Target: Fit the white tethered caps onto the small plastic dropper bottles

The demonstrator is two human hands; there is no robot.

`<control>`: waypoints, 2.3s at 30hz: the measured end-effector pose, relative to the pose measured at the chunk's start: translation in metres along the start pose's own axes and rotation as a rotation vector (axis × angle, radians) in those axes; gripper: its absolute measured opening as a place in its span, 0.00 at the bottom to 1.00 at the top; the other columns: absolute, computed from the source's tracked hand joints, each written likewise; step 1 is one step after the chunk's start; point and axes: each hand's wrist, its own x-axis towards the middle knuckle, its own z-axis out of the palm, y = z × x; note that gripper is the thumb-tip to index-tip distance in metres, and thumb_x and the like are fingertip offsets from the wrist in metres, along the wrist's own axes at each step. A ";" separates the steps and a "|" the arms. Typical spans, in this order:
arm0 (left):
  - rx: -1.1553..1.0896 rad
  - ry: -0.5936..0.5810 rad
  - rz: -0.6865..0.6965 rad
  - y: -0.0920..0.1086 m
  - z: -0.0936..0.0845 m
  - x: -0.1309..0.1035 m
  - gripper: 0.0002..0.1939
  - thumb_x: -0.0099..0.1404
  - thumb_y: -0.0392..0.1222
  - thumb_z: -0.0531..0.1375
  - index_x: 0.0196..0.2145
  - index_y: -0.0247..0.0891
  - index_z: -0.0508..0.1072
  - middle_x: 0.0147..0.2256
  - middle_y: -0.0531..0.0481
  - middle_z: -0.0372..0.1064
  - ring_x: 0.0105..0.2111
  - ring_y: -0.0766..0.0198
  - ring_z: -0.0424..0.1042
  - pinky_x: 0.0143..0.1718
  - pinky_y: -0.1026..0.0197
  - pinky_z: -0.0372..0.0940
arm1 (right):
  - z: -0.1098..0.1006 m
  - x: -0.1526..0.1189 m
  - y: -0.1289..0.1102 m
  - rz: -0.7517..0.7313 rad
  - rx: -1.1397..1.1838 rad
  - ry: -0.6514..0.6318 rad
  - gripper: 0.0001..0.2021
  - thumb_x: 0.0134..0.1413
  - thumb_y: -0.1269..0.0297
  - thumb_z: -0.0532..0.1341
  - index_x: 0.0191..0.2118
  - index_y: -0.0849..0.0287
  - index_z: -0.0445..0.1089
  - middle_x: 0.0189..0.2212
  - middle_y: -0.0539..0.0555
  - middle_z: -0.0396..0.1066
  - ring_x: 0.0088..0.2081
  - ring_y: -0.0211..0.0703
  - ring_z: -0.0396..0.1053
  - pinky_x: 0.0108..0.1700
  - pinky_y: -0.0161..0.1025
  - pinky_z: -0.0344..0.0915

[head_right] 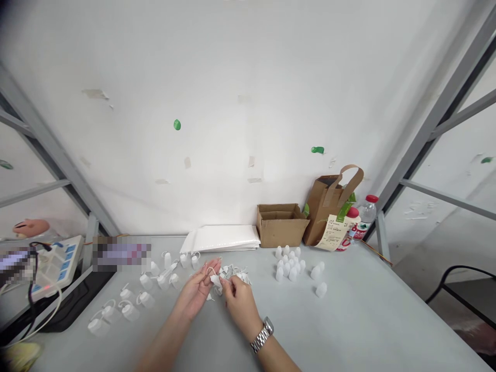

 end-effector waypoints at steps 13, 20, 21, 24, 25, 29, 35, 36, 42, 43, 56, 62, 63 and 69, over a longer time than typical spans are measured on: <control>-0.041 0.021 -0.011 0.001 0.001 -0.001 0.10 0.64 0.28 0.50 0.36 0.31 0.70 0.45 0.40 0.71 0.43 0.62 0.73 0.41 0.66 0.69 | 0.000 -0.002 -0.002 0.001 -0.008 0.010 0.20 0.57 0.49 0.49 0.20 0.56 0.56 0.13 0.46 0.59 0.19 0.37 0.59 0.25 0.33 0.54; -0.039 0.033 -0.026 0.002 0.002 -0.001 0.10 0.64 0.29 0.50 0.36 0.31 0.71 0.46 0.40 0.71 0.44 0.62 0.72 0.41 0.66 0.69 | 0.000 -0.001 0.000 -0.004 -0.002 0.005 0.20 0.57 0.50 0.49 0.20 0.56 0.56 0.13 0.45 0.59 0.19 0.37 0.59 0.25 0.33 0.54; -0.034 0.033 -0.023 0.002 0.002 -0.001 0.10 0.64 0.29 0.50 0.36 0.31 0.71 0.46 0.40 0.71 0.44 0.62 0.72 0.41 0.66 0.69 | 0.000 -0.001 0.000 -0.007 -0.013 0.008 0.20 0.57 0.50 0.49 0.20 0.56 0.55 0.13 0.45 0.59 0.19 0.37 0.59 0.25 0.33 0.54; -0.006 0.027 -0.004 0.001 0.000 0.000 0.10 0.64 0.30 0.50 0.36 0.31 0.71 0.47 0.39 0.70 0.45 0.61 0.71 0.41 0.65 0.69 | 0.001 -0.001 0.000 -0.018 -0.045 0.016 0.19 0.57 0.50 0.49 0.20 0.56 0.55 0.14 0.46 0.59 0.19 0.37 0.59 0.25 0.33 0.54; 0.007 0.020 0.007 0.001 0.000 0.000 0.10 0.64 0.30 0.51 0.35 0.30 0.72 0.47 0.39 0.70 0.45 0.60 0.71 0.42 0.65 0.68 | 0.001 -0.001 0.000 -0.025 -0.056 0.020 0.19 0.57 0.51 0.49 0.20 0.56 0.55 0.14 0.46 0.59 0.19 0.37 0.59 0.25 0.33 0.54; 0.029 -0.020 0.042 -0.002 -0.002 0.001 0.10 0.63 0.30 0.51 0.35 0.31 0.73 0.44 0.39 0.72 0.46 0.59 0.70 0.47 0.63 0.65 | 0.002 -0.002 0.001 -0.050 -0.093 0.040 0.19 0.58 0.51 0.49 0.20 0.56 0.55 0.14 0.46 0.59 0.19 0.38 0.58 0.25 0.34 0.53; 0.012 -0.009 0.080 -0.008 0.001 -0.001 0.10 0.63 0.30 0.51 0.34 0.31 0.73 0.42 0.40 0.74 0.45 0.59 0.71 0.50 0.60 0.63 | 0.006 -0.005 0.001 -0.076 -0.128 0.079 0.18 0.59 0.53 0.49 0.21 0.55 0.56 0.15 0.47 0.60 0.20 0.38 0.58 0.26 0.34 0.54; 0.012 -0.012 0.080 -0.009 0.001 -0.001 0.10 0.63 0.30 0.52 0.35 0.31 0.73 0.41 0.40 0.74 0.45 0.59 0.71 0.50 0.60 0.63 | 0.006 -0.005 0.001 -0.078 -0.130 0.078 0.18 0.59 0.54 0.49 0.21 0.55 0.56 0.15 0.47 0.60 0.20 0.39 0.58 0.26 0.34 0.54; 0.026 -0.057 0.051 -0.010 0.001 -0.001 0.09 0.62 0.32 0.54 0.36 0.32 0.74 0.42 0.40 0.74 0.47 0.59 0.70 0.50 0.60 0.63 | 0.003 -0.004 -0.001 -0.062 -0.090 0.067 0.18 0.58 0.52 0.49 0.21 0.56 0.57 0.15 0.47 0.61 0.20 0.38 0.58 0.26 0.35 0.54; 0.019 -0.063 0.042 -0.009 0.001 -0.001 0.09 0.63 0.33 0.53 0.37 0.32 0.73 0.42 0.40 0.74 0.47 0.59 0.70 0.49 0.60 0.64 | 0.002 -0.004 -0.001 -0.054 -0.066 0.063 0.18 0.58 0.52 0.49 0.21 0.56 0.58 0.15 0.47 0.61 0.20 0.38 0.59 0.26 0.34 0.55; 0.107 -0.131 0.088 -0.006 0.006 -0.007 0.08 0.57 0.38 0.61 0.31 0.29 0.74 0.36 0.37 0.75 0.42 0.55 0.73 0.49 0.57 0.62 | -0.001 0.001 0.001 -0.006 0.087 0.066 0.19 0.57 0.50 0.49 0.21 0.56 0.58 0.15 0.46 0.61 0.20 0.37 0.59 0.25 0.33 0.56; 0.157 -0.142 0.117 -0.006 0.007 -0.010 0.11 0.51 0.42 0.64 0.29 0.29 0.75 0.35 0.37 0.76 0.43 0.52 0.72 0.52 0.53 0.58 | -0.004 0.000 0.001 -0.027 0.093 0.029 0.18 0.57 0.51 0.49 0.23 0.57 0.60 0.17 0.46 0.62 0.21 0.37 0.60 0.27 0.33 0.56; 0.159 -0.141 0.124 -0.006 0.008 -0.010 0.11 0.51 0.42 0.64 0.29 0.30 0.76 0.35 0.37 0.76 0.43 0.52 0.72 0.53 0.53 0.57 | -0.005 0.000 0.000 -0.032 0.095 0.006 0.18 0.57 0.51 0.50 0.24 0.57 0.60 0.17 0.46 0.62 0.21 0.37 0.60 0.27 0.33 0.57; 0.191 -0.114 0.165 -0.005 0.009 -0.008 0.10 0.57 0.41 0.59 0.34 0.33 0.76 0.40 0.40 0.74 0.43 0.55 0.71 0.53 0.54 0.57 | -0.007 0.002 -0.002 -0.133 0.035 -0.097 0.13 0.55 0.54 0.55 0.32 0.58 0.68 0.27 0.51 0.68 0.30 0.40 0.64 0.33 0.35 0.60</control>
